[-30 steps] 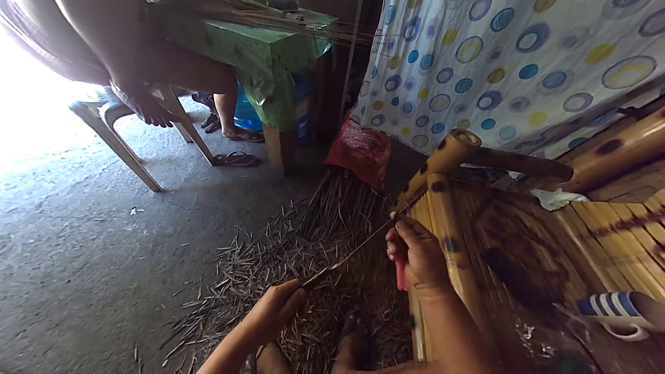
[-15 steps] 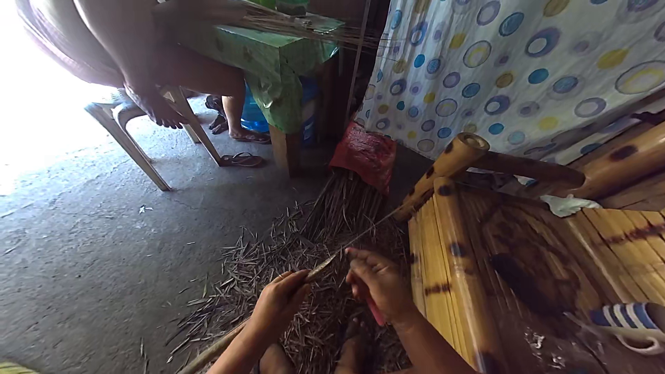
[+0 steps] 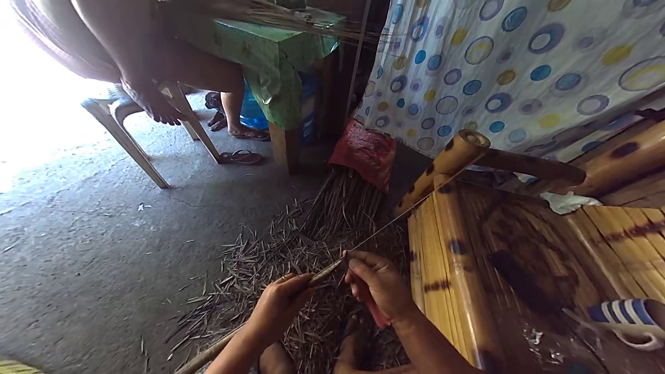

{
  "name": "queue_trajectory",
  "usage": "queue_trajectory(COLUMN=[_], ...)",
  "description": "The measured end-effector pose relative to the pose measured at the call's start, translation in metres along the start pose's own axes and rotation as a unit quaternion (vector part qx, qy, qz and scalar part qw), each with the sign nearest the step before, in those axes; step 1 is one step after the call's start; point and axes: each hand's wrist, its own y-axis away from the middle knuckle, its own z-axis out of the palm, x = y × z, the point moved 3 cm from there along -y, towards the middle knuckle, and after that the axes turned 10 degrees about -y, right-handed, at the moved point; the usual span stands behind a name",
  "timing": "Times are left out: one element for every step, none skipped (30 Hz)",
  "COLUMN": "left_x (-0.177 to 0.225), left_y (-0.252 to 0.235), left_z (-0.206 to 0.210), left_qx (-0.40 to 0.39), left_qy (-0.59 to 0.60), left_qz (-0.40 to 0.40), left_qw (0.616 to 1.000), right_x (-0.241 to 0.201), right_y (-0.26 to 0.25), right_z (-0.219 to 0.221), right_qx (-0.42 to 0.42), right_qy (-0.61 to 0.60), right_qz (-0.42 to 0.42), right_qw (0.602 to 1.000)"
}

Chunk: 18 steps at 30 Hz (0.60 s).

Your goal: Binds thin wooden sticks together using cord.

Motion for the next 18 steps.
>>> queue_trajectory(left_x=[-0.001,-0.003,-0.003,-0.003,-0.003,-0.003,-0.002,-0.001,0.000,0.000,-0.001,-0.002,-0.004,-0.005,-0.007,-0.009,-0.010,-0.010], left_y=[0.000,0.000,0.000,0.000,-0.001,-0.001,-0.001,-0.001,-0.001,-0.001,-0.001,-0.001,0.000,0.000,0.000,0.000,0.000,0.000], left_z=[-0.001,-0.002,-0.003,-0.004,-0.003,-0.002,-0.001,0.000,0.001,0.002,0.003,0.004,0.003,0.002,0.001,-0.001,-0.002,-0.003], left_qx=[-0.003,-0.008,-0.016,-0.025,-0.034,-0.040,-0.044,-0.050,-0.052,-0.052,-0.050,-0.045,-0.042,-0.039,-0.036,-0.035,-0.036,-0.039], left_qy=[0.005,0.011,0.016,0.021,0.026,0.029,0.032,0.032,0.033,0.034,0.034,0.035,0.036,0.032,0.023,0.010,-0.002,-0.007], left_qz=[0.003,0.006,0.008,0.009,0.010,0.012,0.013,0.013,0.013,0.013,0.013,0.015,0.015,0.012,0.009,0.010,0.014,0.015], left_qw=[1.000,1.000,1.000,0.999,0.999,0.999,0.998,0.998,0.998,0.998,0.998,0.998,0.998,0.999,0.999,0.999,0.999,0.999], right_x=[-0.003,-0.010,-0.021,-0.032,-0.043,-0.050,-0.053,-0.051,-0.045,-0.034,-0.023,-0.012,-0.004,0.000,-0.001,-0.006,-0.014,-0.021], right_y=[-0.002,-0.005,-0.010,-0.014,-0.018,-0.021,-0.022,-0.021,-0.018,-0.014,-0.010,-0.005,-0.002,-0.001,-0.002,-0.005,-0.009,-0.014], right_z=[-0.002,-0.007,-0.016,-0.027,-0.037,-0.044,-0.049,-0.048,-0.043,-0.034,-0.024,-0.014,-0.006,-0.002,-0.002,-0.007,-0.015,-0.023], right_qx=[0.012,0.037,0.067,0.101,0.134,0.161,0.174,0.167,0.140,0.104,0.068,0.040,0.026,0.024,0.033,0.052,0.077,0.104], right_qy=[0.001,-0.001,-0.006,-0.016,-0.028,-0.046,-0.061,-0.060,-0.043,-0.025,-0.012,-0.004,-0.003,-0.006,-0.007,-0.009,-0.015,-0.028], right_qz=[-0.010,-0.027,-0.047,-0.069,-0.089,-0.105,-0.117,-0.117,-0.103,-0.081,-0.057,-0.034,-0.015,-0.007,-0.011,-0.023,-0.036,-0.049], right_qw=[1.000,0.999,0.997,0.992,0.987,0.980,0.976,0.977,0.984,0.991,0.996,0.999,1.000,1.000,0.999,0.998,0.996,0.993])
